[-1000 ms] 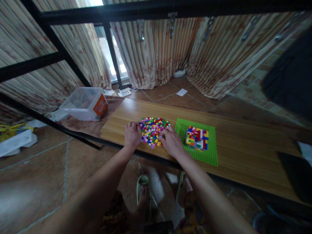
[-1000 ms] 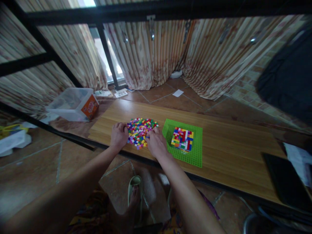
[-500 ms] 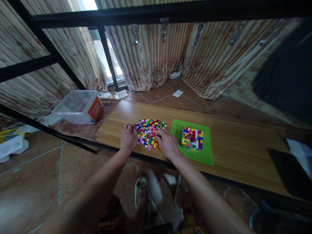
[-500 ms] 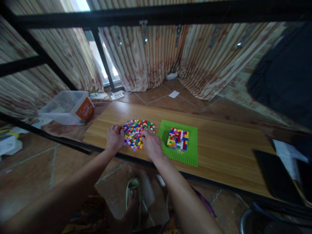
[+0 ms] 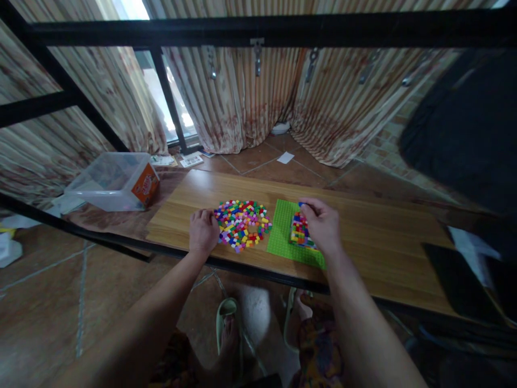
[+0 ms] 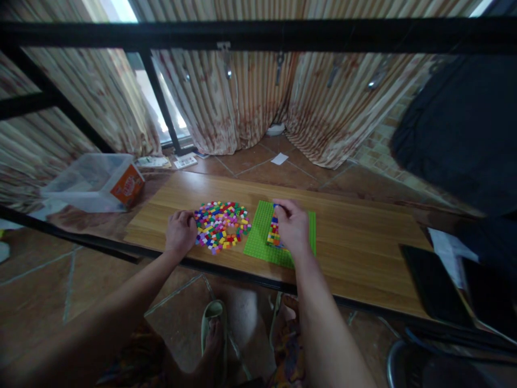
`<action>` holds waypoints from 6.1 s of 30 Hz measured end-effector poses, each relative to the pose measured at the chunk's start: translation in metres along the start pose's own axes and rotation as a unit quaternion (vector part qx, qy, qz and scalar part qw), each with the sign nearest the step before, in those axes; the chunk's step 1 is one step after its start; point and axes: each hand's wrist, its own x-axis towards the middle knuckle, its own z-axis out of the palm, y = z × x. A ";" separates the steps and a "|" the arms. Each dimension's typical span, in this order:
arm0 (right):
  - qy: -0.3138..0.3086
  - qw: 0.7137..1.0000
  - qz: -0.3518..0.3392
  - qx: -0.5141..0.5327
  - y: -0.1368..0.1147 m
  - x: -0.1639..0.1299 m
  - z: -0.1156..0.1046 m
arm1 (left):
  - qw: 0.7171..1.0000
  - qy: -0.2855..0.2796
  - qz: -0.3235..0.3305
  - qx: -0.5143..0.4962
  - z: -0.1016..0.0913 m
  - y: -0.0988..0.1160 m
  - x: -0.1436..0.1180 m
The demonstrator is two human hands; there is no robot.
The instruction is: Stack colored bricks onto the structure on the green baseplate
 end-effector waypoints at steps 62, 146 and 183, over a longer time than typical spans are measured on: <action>-0.098 0.956 -0.009 -0.277 0.015 -0.001 -0.019 | 1.000 -0.004 0.002 -0.007 0.001 -0.002 0.002; 0.128 0.989 -0.014 -0.078 -0.002 -0.007 -0.024 | 1.000 -0.004 -0.005 -0.008 0.001 -0.002 0.001; -0.165 0.978 -0.005 -0.130 -0.022 -0.050 0.073 | 1.000 -0.009 -0.013 -0.012 -0.002 0.003 -0.003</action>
